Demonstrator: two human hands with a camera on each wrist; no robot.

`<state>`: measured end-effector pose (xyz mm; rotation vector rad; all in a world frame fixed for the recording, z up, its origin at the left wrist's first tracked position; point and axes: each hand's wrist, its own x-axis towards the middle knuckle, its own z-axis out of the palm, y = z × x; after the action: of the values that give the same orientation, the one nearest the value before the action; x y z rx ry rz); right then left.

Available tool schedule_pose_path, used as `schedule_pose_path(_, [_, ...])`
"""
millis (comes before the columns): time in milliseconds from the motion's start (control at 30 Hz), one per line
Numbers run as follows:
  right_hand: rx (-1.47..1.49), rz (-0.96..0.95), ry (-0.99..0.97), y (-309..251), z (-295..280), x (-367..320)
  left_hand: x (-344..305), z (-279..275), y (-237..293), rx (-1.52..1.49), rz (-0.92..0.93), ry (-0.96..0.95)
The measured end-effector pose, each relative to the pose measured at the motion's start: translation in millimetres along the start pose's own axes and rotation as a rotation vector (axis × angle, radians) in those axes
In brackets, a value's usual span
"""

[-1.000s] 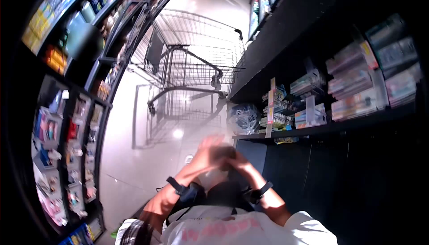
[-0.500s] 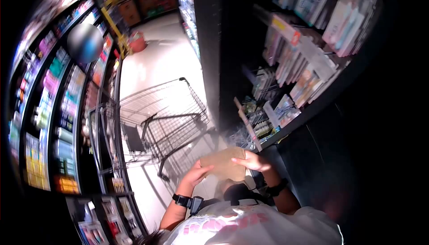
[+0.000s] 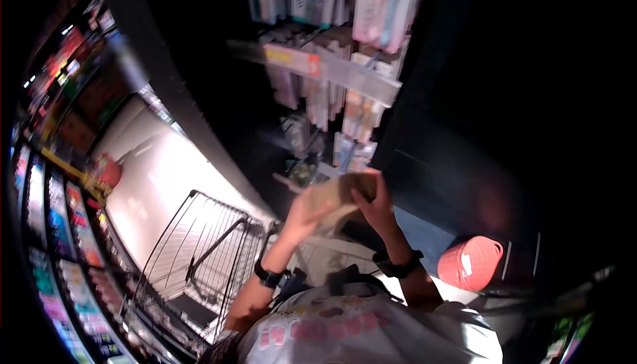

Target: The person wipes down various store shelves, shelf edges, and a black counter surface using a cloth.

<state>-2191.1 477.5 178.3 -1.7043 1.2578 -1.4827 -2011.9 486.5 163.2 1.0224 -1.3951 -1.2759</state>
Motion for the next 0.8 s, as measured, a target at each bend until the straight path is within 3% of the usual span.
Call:
schedule_pose_path(67, [-0.184, -0.067, 0.215, -36.4, -16.3, 25.6, 37.7, 14.0, 47.1, 0.065, 0.199, -0.034])
schedule_pose_path(200, [-0.075, -0.152, 0.561, -82.9, -35.5, 74.2, 90.4, 55.1, 112.7, 0.093, 0.546, 0.126])
schedule_pose_path(400, [-0.151, -0.174, 0.426, -80.2, -51.5, 92.6, 115.4, 82.8, 71.5, -0.019, 0.443, 0.114])
schedule_pose_path(467, [0.120, -0.201, 0.349, -92.4, -62.0, 102.5, 111.4, 91.3, 72.9, 0.155, 0.482, 0.109])
schedule_pose_path(500, [-0.006, -0.242, 0.376, -111.7, -70.1, 107.9, 100.1, 93.2, 93.9, 0.269, 0.553, 0.087])
schedule_pose_path(600, [0.163, -0.361, 0.421, -134.5, -85.0, 140.3, 74.2, 93.8, 176.7, 0.452, 0.821, 0.091])
schedule_pose_path(700, [0.165, -0.458, 0.513, -164.1, -85.1, 160.6, 87.4, 84.5, 233.0, 0.566, 1.122, 0.253])
schedule_pose_path(733, [0.218, -0.540, 0.590, -168.5, -81.2, 168.0, 93.1, 81.2, 246.1, 0.575, 1.137, 0.271])
schedule_pose_path(800, [-0.088, -0.614, 0.759, -168.8, -80.8, 175.2, 105.5, 74.1, 256.7, 0.707, 1.135, 0.319])
